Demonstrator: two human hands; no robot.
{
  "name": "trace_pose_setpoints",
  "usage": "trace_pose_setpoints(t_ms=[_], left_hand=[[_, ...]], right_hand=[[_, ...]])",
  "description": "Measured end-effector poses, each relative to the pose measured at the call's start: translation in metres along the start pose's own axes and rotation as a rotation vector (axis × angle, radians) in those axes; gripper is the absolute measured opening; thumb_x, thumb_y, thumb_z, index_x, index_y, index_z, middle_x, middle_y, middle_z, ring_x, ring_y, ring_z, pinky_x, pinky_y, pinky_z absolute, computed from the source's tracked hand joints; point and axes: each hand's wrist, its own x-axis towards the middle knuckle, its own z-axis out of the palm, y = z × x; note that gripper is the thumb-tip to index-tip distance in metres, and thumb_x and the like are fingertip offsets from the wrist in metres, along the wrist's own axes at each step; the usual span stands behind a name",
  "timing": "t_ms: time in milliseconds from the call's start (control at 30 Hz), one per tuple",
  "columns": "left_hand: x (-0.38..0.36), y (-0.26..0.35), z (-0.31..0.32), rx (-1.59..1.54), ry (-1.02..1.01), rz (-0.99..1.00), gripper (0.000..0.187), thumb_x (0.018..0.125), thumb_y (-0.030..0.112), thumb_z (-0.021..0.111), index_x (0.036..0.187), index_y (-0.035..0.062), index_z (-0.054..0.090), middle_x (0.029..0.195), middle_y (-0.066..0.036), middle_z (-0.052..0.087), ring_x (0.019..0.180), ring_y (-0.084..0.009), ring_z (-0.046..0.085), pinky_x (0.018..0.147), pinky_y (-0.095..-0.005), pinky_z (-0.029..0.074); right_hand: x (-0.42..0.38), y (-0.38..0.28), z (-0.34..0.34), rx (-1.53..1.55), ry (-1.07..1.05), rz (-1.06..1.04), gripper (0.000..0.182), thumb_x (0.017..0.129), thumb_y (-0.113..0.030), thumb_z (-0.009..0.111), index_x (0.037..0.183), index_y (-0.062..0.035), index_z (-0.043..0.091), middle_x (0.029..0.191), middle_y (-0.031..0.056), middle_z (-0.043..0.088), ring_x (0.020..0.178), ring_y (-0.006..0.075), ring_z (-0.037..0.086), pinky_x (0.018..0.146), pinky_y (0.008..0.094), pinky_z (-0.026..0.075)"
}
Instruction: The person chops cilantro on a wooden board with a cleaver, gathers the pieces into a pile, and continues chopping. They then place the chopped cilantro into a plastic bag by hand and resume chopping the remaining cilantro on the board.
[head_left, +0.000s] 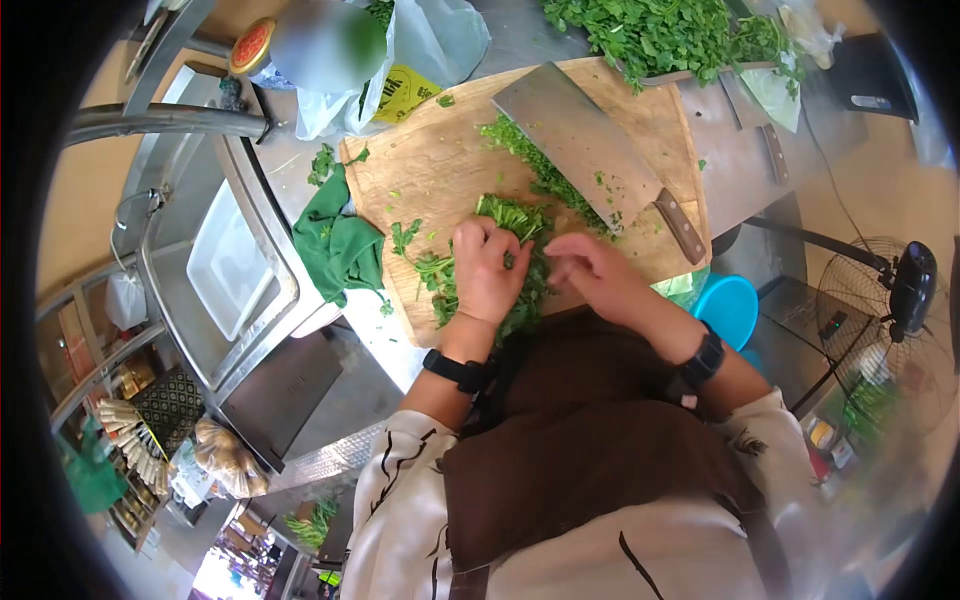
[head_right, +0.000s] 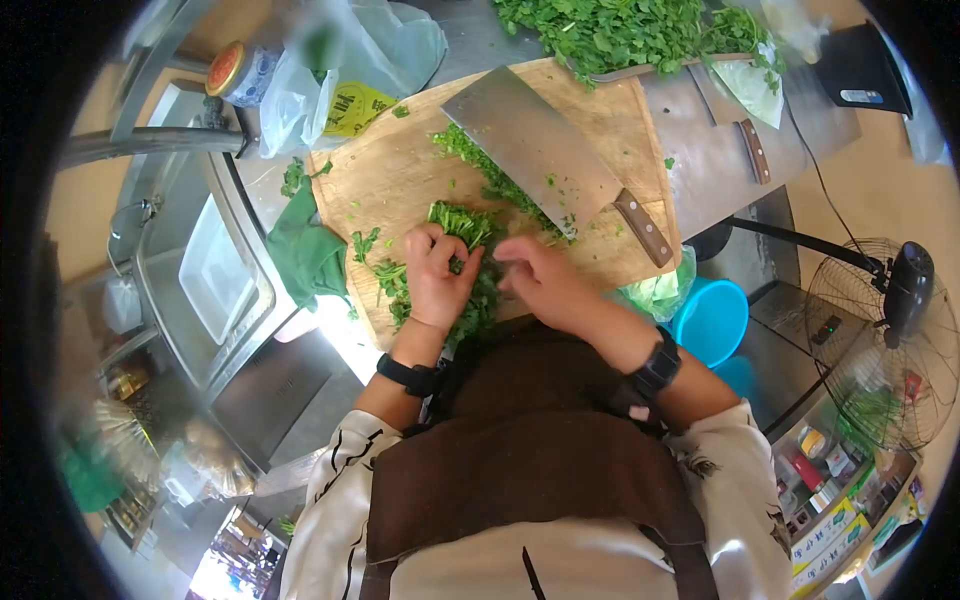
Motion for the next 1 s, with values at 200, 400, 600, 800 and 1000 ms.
trace_pose_setpoints(t_ms=[200, 400, 600, 800, 1000], left_hand=[[-0.001, 0.000, 0.003, 0.021, 0.010, 0.012, 0.030, 0.064, 0.003, 0.081, 0.068, 0.0089, 0.053, 0.089, -0.010, 0.048, 0.090, -0.0310, 0.048, 0.077, -0.0400, 0.043], [0.001, 0.001, 0.003, 0.034, 0.004, 0.010, 0.030, 0.064, 0.003, 0.081, 0.068, 0.0085, 0.052, 0.089, -0.010, 0.048, 0.091, -0.0315, 0.049, 0.078, -0.0405, 0.043], [0.007, 0.007, -0.003, 0.040, -0.054, -0.018, 0.029, 0.065, 0.003, 0.080, 0.067, 0.0082, 0.052, 0.088, -0.011, 0.049, 0.090, -0.0325, 0.049, 0.078, -0.0409, 0.044], [0.014, 0.010, -0.008, 0.064, -0.106, -0.018, 0.027, 0.066, 0.004, 0.079, 0.066, 0.0069, 0.052, 0.085, -0.012, 0.049, 0.090, -0.0337, 0.050, 0.077, -0.0411, 0.044], [0.021, 0.018, -0.014, 0.154, -0.257, -0.105, 0.022, 0.068, 0.008, 0.077, 0.065, 0.0069, 0.055, 0.086, -0.013, 0.051, 0.091, -0.0343, 0.051, 0.079, -0.0417, 0.045]], right_hand=[[-0.014, 0.015, -0.084, -0.865, 0.509, -0.426, 0.035, 0.079, -0.004, 0.064, 0.113, -0.0042, 0.059, 0.100, 0.0157, 0.063, 0.089, 0.0366, 0.060, 0.080, 0.0433, 0.050], [0.006, 0.029, -0.127, -0.914, 0.310, -0.240, 0.040, 0.073, -0.003, 0.066, 0.111, -0.0008, 0.052, 0.095, 0.0183, 0.059, 0.088, 0.0384, 0.060, 0.079, 0.0422, 0.049], [0.020, -0.005, -0.159, 0.163, -0.167, 0.364, 0.033, 0.081, -0.003, 0.064, 0.111, -0.0053, 0.050, 0.073, 0.0065, 0.055, 0.051, 0.0149, 0.057, 0.044, 0.0298, 0.046], [-0.009, -0.032, -0.127, -0.031, -0.167, 0.196, 0.024, 0.092, -0.010, 0.061, 0.114, -0.0027, 0.054, 0.067, 0.0016, 0.055, 0.051, 0.0125, 0.055, 0.049, 0.0277, 0.047], [-0.040, -0.081, -0.087, -0.835, -0.029, -0.312, 0.025, 0.088, -0.007, 0.059, 0.113, -0.0024, 0.059, 0.077, 0.0119, 0.063, 0.067, 0.0271, 0.064, 0.061, 0.0390, 0.052]])
